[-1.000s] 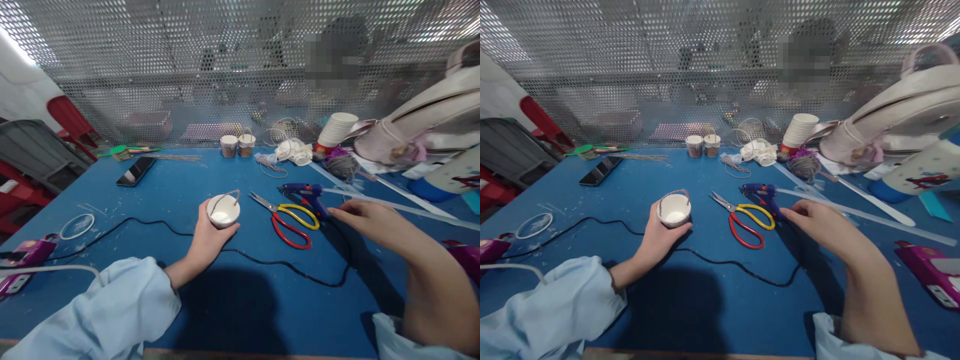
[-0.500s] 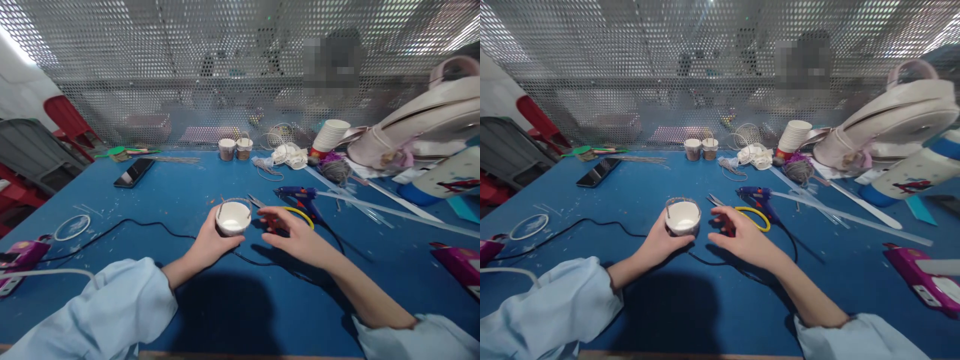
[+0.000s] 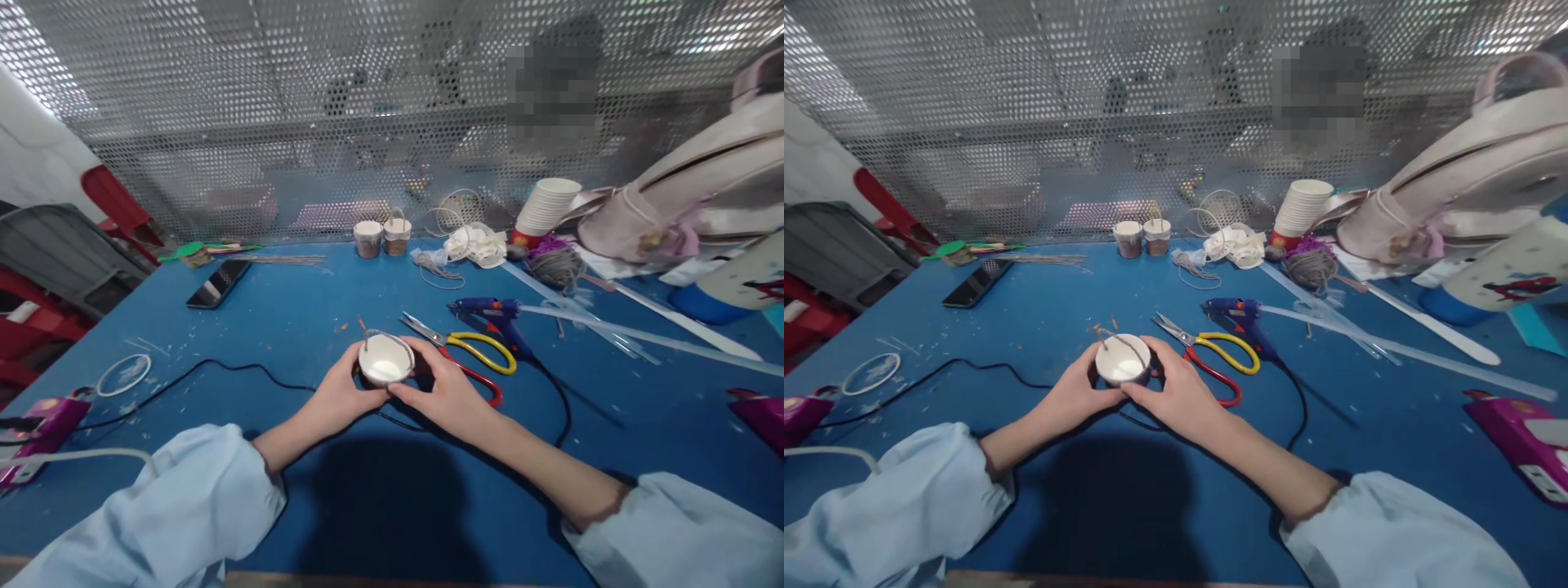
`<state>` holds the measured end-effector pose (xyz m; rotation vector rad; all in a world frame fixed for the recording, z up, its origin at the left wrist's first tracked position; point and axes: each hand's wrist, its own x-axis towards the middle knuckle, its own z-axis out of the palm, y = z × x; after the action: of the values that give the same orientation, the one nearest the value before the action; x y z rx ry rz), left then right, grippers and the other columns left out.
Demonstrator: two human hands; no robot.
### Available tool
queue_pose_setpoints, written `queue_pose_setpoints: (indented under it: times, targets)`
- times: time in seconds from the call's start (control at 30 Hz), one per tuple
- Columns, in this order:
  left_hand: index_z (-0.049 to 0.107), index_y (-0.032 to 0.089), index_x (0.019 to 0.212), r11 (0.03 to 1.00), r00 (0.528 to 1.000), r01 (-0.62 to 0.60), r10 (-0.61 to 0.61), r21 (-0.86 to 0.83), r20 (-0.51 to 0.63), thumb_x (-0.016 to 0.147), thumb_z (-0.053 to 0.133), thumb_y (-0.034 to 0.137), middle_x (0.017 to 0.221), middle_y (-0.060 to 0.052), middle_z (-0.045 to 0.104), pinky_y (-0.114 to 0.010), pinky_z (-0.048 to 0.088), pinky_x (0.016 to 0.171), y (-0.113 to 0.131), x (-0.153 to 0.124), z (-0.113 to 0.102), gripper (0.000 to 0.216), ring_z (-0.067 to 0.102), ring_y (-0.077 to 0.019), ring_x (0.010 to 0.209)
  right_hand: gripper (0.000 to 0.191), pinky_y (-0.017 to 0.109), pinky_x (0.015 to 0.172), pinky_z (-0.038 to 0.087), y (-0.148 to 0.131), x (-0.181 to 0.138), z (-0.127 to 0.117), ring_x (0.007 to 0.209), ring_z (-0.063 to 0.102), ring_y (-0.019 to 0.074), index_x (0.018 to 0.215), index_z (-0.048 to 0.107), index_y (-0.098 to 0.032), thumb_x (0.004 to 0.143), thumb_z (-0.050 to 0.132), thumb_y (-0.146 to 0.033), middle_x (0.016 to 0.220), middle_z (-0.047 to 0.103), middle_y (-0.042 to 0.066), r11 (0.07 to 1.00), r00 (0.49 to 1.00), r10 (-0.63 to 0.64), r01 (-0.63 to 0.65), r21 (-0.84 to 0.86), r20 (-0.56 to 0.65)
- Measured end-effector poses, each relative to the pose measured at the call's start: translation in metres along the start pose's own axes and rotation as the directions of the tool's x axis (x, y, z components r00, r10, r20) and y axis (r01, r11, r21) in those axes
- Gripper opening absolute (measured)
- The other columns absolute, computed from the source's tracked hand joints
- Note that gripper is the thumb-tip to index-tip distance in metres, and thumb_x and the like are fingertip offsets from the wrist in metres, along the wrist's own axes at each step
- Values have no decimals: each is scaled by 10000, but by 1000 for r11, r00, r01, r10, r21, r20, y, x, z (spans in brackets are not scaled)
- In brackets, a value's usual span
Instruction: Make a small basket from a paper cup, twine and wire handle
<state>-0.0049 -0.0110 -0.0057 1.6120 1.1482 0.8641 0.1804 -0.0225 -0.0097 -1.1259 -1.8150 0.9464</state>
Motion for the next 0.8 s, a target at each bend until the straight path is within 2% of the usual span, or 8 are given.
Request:
queue_pose_setpoints:
  times: [0.2, 0.33, 0.47, 0.53, 0.63, 0.8]
  targets:
    - [482, 159, 1237, 1000, 1000, -10, 10, 19, -4, 685, 706, 222, 1263, -122, 611, -416, 415, 1043, -4, 0, 2, 599, 582, -250, 1164, 641, 511, 1074, 385, -1, -3, 0, 1287, 467, 305, 1348, 434, -164, 799, 669, -399, 1380, 507, 166, 991, 996, -49, 39, -128, -71]
    - [419, 153, 1287, 999, 999, -32, 32, -15, 2, 672, 679, 199, 1289, -134, 591, -401, 417, 1056, 0, -1, 2, 669, 576, -244, 1188, 563, 501, 1063, 403, -5, -4, -1, 1286, 469, 288, 1329, 461, -185, 845, 621, -423, 1359, 526, 155, 987, 987, -98, 80, -141, -124]
    - [464, 152, 1254, 992, 999, 1, 5, -125, 42, 630, 598, 130, 1343, -139, 564, -395, 388, 1091, 9, 0, -9, 639, 542, -245, 1243, 630, 494, 1070, 400, -8, -5, 1, 1274, 488, 294, 1345, 447, -170, 804, 667, -403, 1362, 530, 163, 981, 989, -90, 68, -180, -121]
    - [537, 160, 1191, 987, 999, 28, -24, -159, 30, 662, 608, 175, 1304, -127, 603, -408, 410, 1070, 15, 2, -18, 534, 563, -254, 1215, 678, 495, 1071, 400, -8, -4, 3, 1282, 484, 300, 1359, 433, -161, 775, 696, -383, 1378, 521, 166, 980, 991, -68, 45, -194, -113]
    - [646, 166, 1051, 993, 999, 20, -24, -119, -25, 730, 655, 296, 1156, -104, 693, -410, 460, 1010, 24, 7, -30, 347, 623, -256, 1109, 699, 498, 1070, 401, -6, -3, 7, 1289, 482, 301, 1367, 427, -153, 761, 712, -352, 1385, 521, 163, 980, 993, -52, 30, -196, -107]
    - [708, 165, 922, 999, 997, -39, 40, 9, -62, 720, 709, 344, 994, -82, 746, -363, 532, 881, 29, 17, -39, 270, 677, -228, 938, 711, 493, 1059, 415, -5, -1, 10, 1287, 488, 303, 1375, 424, -138, 757, 719, -331, 1388, 520, 173, 981, 994, -47, 27, -193, -102]
